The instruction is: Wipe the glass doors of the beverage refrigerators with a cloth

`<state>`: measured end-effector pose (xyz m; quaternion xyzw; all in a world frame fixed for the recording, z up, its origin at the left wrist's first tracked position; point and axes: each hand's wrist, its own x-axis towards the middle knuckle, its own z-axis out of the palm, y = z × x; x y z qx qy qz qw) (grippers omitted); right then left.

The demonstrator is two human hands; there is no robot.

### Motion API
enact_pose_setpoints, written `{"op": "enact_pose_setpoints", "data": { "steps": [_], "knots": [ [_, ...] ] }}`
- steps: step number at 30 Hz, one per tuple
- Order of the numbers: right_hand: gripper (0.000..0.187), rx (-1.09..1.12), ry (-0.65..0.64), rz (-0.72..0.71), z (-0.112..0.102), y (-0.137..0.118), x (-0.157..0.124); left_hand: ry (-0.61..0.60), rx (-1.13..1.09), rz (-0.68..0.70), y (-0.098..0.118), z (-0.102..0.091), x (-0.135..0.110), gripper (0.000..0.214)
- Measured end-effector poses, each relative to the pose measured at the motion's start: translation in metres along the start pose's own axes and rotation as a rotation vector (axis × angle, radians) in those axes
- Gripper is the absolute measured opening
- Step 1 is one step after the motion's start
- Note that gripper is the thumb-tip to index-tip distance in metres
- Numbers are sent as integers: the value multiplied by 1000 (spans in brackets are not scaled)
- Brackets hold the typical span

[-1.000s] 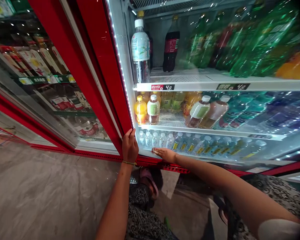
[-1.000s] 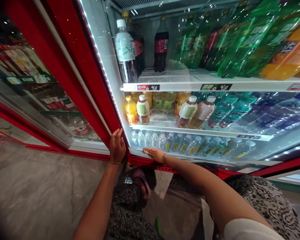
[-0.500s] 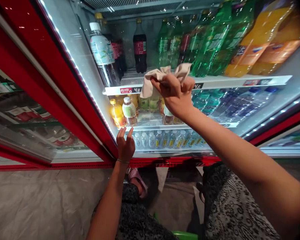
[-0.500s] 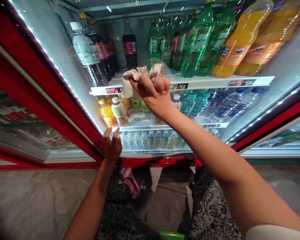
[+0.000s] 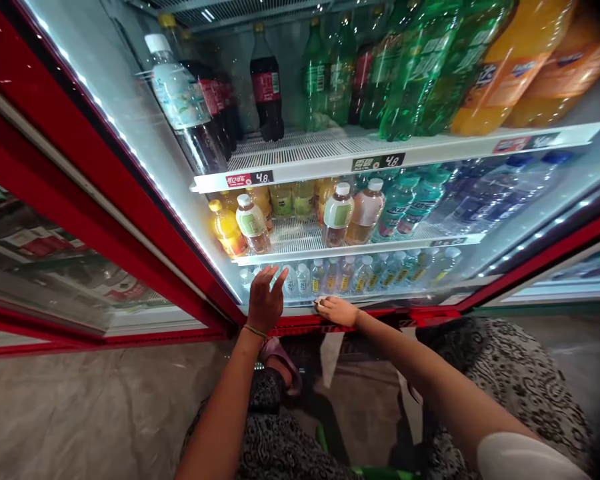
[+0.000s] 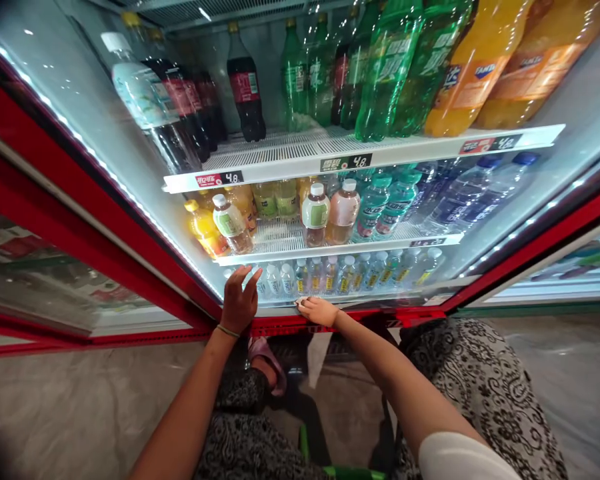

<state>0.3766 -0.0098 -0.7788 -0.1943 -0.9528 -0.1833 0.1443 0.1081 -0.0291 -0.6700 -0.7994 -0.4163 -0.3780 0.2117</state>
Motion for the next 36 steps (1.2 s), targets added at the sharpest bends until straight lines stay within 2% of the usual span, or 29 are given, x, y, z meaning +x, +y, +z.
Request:
{"op": "enact_pose_setpoints", "data": {
  "steps": [3, 5, 7, 9, 11, 13, 14, 16, 18, 21, 23, 26, 28, 31, 34, 36],
  "knots": [
    [28, 7, -31, -8, -28, 29, -1, 36, 4, -11, 4, 4, 13, 54],
    [30, -21, -29, 19, -64, 61, 7, 80, 3, -4, 9, 10, 24, 55],
    [33, -85, 18, 75, -111, 102, 21, 120, -5, 20, 18, 17, 35, 57],
    [30, -175, 153, 159, -167, 144, 40, 150, -15, 36, 27, 24, 45, 59],
    [29, -236, 366, 287, -218, 183, 59, 170, -22, 43, 35, 28, 52, 60],
    [46, -295, 581, 466, -253, 209, 73, 176, -29, 41, 42, 32, 57, 59],
    [50, -317, 655, 539, -259, 215, 76, 174, -34, 39, 44, 33, 58, 59],
    [49, -355, 713, 616, -247, 213, 71, 153, -43, 33, 48, 36, 59, 56],
    [41, -386, 673, 598, -207, 190, 52, 125, -38, 28, 51, 38, 60, 54],
    [30, -378, 462, 488, -124, 132, 4, 108, 0, 36, 54, 41, 59, 53],
    [22, -267, 274, 400, -77, 91, -30, 107, 19, 53, 56, 44, 56, 53],
    [28, -162, 152, 303, -37, 46, -72, 90, 12, 87, 57, 50, 51, 52],
    [34, -136, 124, 240, -29, 32, -88, 72, -6, 107, 56, 53, 48, 52],
    [36, -119, 84, 151, -36, 36, -99, 66, -42, 138, 58, 56, 49, 55],
    [32, -156, 88, 131, -67, 71, -101, 86, -74, 167, 68, 58, 61, 56],
    [28, -222, 120, 163, -107, 110, -97, 107, -68, 168, 79, 61, 73, 55]
  ]
}}
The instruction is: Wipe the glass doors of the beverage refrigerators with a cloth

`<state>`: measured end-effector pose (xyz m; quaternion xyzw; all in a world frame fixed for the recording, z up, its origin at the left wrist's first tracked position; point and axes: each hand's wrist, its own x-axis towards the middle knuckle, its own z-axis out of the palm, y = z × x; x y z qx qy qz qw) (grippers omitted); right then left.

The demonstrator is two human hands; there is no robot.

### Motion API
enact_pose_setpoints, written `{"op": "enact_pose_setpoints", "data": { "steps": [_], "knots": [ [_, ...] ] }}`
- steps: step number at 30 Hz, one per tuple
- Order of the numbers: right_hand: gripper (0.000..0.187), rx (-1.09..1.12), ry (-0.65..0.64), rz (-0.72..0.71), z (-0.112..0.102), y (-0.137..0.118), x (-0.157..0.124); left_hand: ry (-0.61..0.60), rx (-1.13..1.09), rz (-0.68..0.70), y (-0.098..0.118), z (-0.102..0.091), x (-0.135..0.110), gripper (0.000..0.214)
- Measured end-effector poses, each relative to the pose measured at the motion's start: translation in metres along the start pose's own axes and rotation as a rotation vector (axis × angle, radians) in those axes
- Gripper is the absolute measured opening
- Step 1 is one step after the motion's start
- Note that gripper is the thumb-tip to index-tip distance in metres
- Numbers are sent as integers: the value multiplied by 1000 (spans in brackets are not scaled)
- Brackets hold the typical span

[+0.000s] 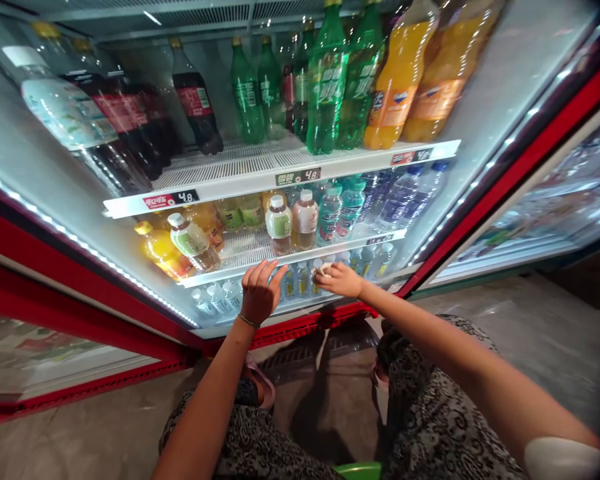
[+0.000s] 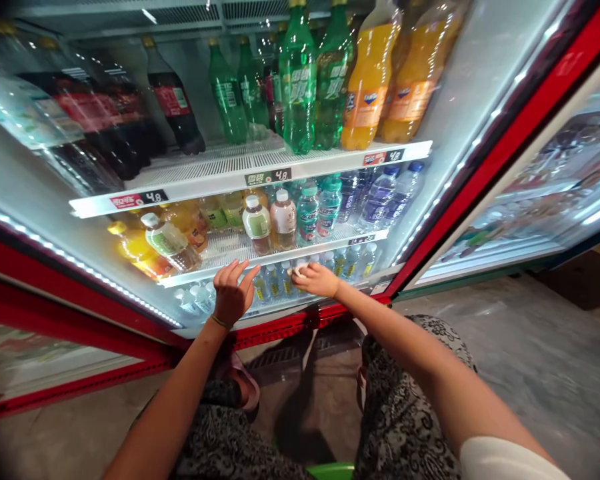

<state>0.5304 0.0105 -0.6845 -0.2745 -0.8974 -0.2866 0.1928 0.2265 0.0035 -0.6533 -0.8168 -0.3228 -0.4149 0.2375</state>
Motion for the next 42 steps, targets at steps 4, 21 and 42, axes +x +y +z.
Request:
{"op": "enact_pose_setpoints", "data": {
  "steps": [4, 21, 42],
  "knots": [
    [27, -236, 262, 355, -89, 108, 55, 47, 14, -12, 24, 17, 29, 49],
    [31, -22, 144, 235, 40, -47, -77, 16, 100, 51, 44, 40, 42, 50],
    [26, -380, 370, 370, -106, 114, 25, 303, 136, 22, 69, 25, 186, 57]
  ]
}}
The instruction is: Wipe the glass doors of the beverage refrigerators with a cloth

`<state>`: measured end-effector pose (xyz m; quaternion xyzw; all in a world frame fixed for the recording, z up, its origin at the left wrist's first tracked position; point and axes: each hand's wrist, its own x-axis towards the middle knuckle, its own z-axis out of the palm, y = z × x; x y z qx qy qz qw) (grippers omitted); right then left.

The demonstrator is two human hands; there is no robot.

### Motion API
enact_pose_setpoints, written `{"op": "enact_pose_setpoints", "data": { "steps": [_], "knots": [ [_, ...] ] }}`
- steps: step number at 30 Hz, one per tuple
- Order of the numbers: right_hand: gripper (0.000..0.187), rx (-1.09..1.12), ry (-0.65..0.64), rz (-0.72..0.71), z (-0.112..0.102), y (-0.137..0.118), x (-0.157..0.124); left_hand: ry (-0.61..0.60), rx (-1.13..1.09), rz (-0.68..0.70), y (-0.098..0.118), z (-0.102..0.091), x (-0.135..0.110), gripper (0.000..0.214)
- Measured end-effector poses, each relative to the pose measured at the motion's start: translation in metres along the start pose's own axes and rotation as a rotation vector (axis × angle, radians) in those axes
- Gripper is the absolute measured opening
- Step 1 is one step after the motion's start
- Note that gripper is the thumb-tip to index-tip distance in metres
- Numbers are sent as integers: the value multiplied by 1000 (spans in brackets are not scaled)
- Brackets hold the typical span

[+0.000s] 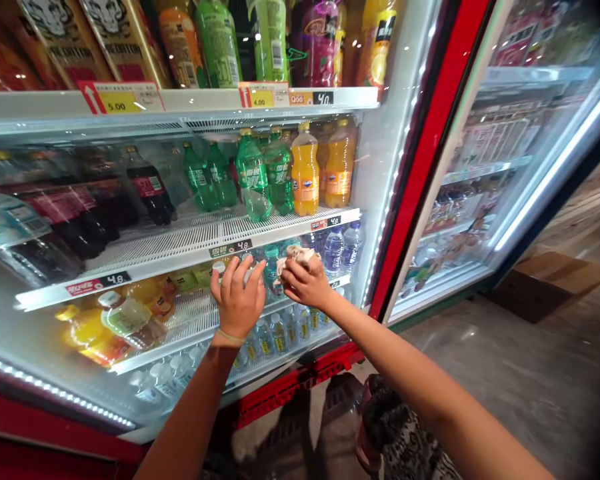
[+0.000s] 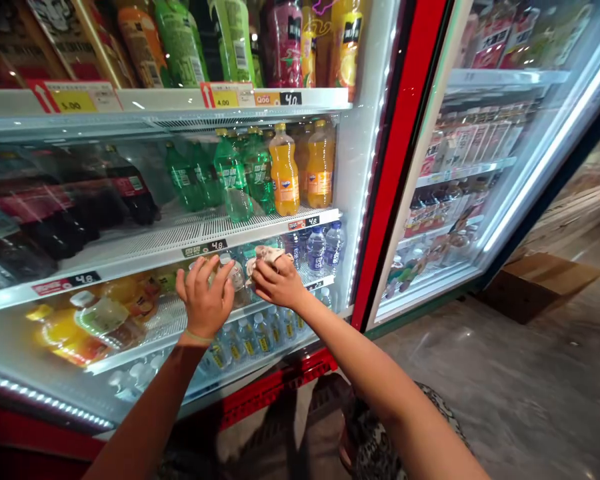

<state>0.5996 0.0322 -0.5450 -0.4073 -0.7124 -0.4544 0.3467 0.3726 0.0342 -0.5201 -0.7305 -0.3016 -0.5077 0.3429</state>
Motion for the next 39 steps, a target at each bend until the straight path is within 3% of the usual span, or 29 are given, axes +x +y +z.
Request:
{"op": "enact_pose_setpoints", "data": {
  "steps": [1, 3, 6, 8, 10, 11, 15, 17, 19, 23, 27, 30, 35, 39],
  "knots": [
    [27, 27, -69, -67, -1, 6, -9, 18, 13, 17, -2, 2, 1, 57],
    [25, 59, -107, 13, -7, 35, -24, 51, 35, 66, -4, 5, 0, 59],
    [23, 63, 37, 446, -21, 90, -34, 78, 53, 104, -5, 10, -3, 63],
    [25, 64, 185, 724, -26, 106, -31, 84, 60, 98, -5, 12, -5, 64],
    [25, 44, 289, 874, -26, 93, -20, 92, 59, 97, -4, 13, -7, 64],
    [24, 32, 306, 874, -23, 78, -13, 90, 52, 96, -4, 13, -7, 63],
    [20, 95, 168, 527, -14, 6, 21, 63, 16, 99, -7, 12, -10, 63],
    [22, 141, 111, 424, -15, -7, 33, 48, 15, 109, -10, 11, -11, 63],
    [20, 155, 133, 495, -20, -1, 40, 36, 18, 123, -12, 11, -12, 64],
    [13, 277, 270, 881, -40, 19, 47, 58, 36, 142, -12, 13, -13, 66],
    [25, 508, 61, 1004, -58, 13, 59, 45, 22, 136, -10, 10, -11, 67],
    [36, 577, 26, 1150, -66, 11, 67, -7, 18, 146, -9, -1, -2, 62],
    [41, 649, -153, 1114, -71, 17, 72, -125, 59, 176, -19, -29, 36, 55],
    [37, 601, -102, 1168, -74, 6, 75, -225, -9, 178, -30, -40, 65, 65]
  ]
}}
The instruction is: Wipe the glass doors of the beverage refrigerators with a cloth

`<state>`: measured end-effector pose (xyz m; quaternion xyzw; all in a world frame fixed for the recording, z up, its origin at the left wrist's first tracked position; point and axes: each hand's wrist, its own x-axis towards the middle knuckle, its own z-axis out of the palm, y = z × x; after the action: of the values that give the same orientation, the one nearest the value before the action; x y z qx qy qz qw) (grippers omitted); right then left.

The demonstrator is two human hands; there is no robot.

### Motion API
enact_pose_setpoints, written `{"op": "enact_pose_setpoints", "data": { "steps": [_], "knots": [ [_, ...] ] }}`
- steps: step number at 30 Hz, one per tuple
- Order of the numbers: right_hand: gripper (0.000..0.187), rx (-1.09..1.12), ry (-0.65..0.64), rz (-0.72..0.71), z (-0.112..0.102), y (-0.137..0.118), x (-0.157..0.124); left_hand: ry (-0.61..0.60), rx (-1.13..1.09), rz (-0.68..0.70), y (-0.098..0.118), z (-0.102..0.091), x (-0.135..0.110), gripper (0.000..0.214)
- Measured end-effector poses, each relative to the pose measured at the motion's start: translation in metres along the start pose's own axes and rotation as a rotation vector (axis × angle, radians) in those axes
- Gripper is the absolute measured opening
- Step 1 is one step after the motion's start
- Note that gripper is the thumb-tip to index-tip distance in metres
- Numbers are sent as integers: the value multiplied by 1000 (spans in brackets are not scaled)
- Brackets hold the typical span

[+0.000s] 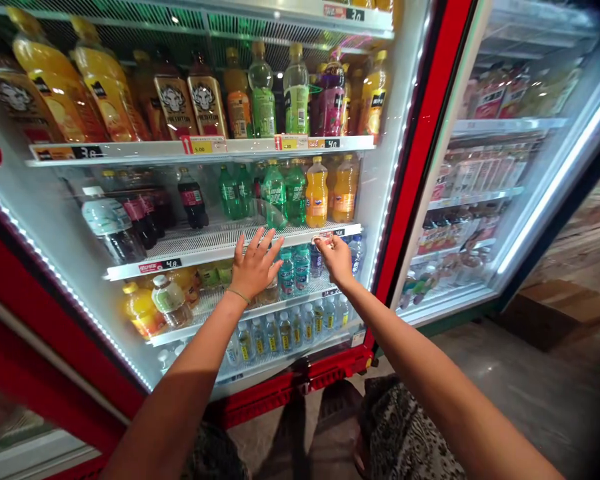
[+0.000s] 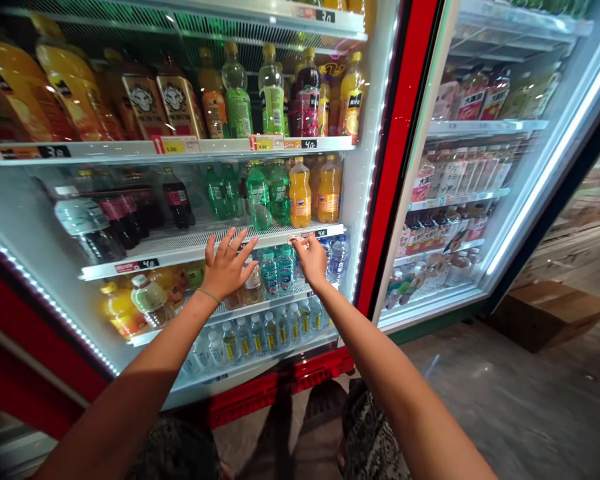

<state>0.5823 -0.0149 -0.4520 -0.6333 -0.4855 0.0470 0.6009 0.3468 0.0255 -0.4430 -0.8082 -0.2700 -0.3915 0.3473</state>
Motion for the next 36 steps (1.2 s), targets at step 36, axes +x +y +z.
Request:
{"op": "enact_pose_setpoints", "data": {
  "steps": [36],
  "knots": [
    [21, -505, 109, -608, 33, 29, -4, 12, -53, 0, -4, 32, -16, 74]
  ]
}}
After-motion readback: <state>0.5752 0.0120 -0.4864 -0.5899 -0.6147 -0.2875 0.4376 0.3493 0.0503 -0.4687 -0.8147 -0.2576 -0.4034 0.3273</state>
